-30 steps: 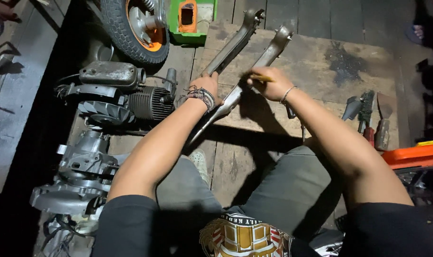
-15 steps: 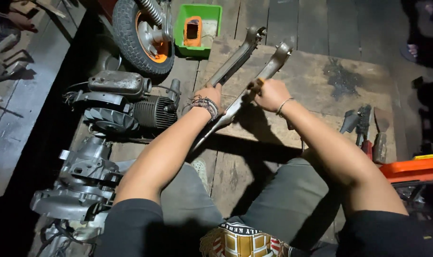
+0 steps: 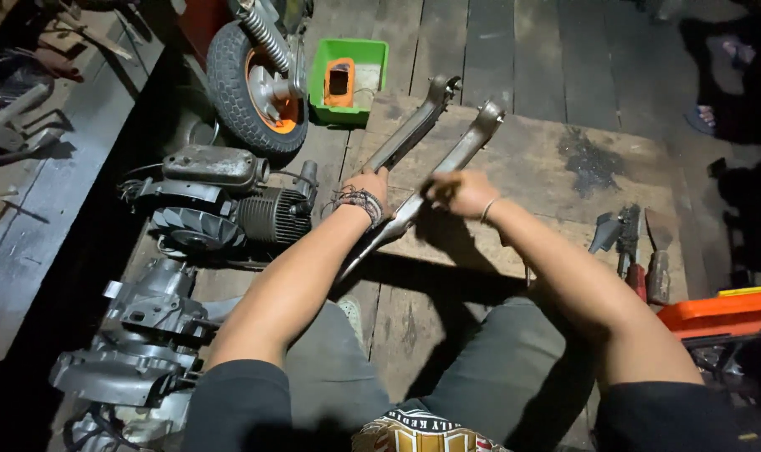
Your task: The person is using a small brush to clean or polish a metal motorcycle fork leg.
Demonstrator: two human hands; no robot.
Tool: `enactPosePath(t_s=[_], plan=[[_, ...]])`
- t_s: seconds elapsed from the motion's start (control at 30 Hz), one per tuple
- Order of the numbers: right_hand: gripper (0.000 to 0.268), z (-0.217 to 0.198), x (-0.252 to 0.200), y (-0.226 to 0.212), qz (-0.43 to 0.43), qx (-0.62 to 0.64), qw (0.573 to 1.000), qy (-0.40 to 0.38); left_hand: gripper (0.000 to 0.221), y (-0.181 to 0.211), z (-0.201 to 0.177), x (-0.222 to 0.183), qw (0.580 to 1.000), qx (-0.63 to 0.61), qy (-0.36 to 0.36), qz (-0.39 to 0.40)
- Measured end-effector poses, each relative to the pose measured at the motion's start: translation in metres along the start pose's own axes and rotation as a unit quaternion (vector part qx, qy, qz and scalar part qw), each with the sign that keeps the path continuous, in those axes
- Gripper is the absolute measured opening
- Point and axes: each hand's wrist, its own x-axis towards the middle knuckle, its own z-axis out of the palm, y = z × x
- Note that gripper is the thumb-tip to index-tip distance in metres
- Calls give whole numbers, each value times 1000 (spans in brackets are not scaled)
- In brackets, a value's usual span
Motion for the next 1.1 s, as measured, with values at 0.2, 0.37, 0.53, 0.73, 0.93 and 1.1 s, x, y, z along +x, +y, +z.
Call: enactPosePath(t_s=[0.2, 0.37, 0.53, 0.73, 0.93, 1.1], plan=[[32, -12, -10, -24, 120, -33, 991, 45, 72, 5, -11, -11, 1000, -4, -8, -12], [37, 6, 6, 2, 147, 73, 986, 2, 70, -8, 15, 13, 1000, -24, 11, -8], [28, -10, -10, -8, 68, 129, 976, 159, 70, 4, -16, -17, 1000, -22, 5, 3], [28, -16, -10, -12, 85, 199, 973, 78, 71, 2, -24, -22, 1000, -26, 0, 9], [29, -23, -16, -30, 87, 177, 971, 131, 72, 1, -16, -18, 1000, -12, -8, 14], [35, 5, -7, 15, 68, 217, 972, 60, 74, 1, -19, -16, 1000, -10, -7, 19]])
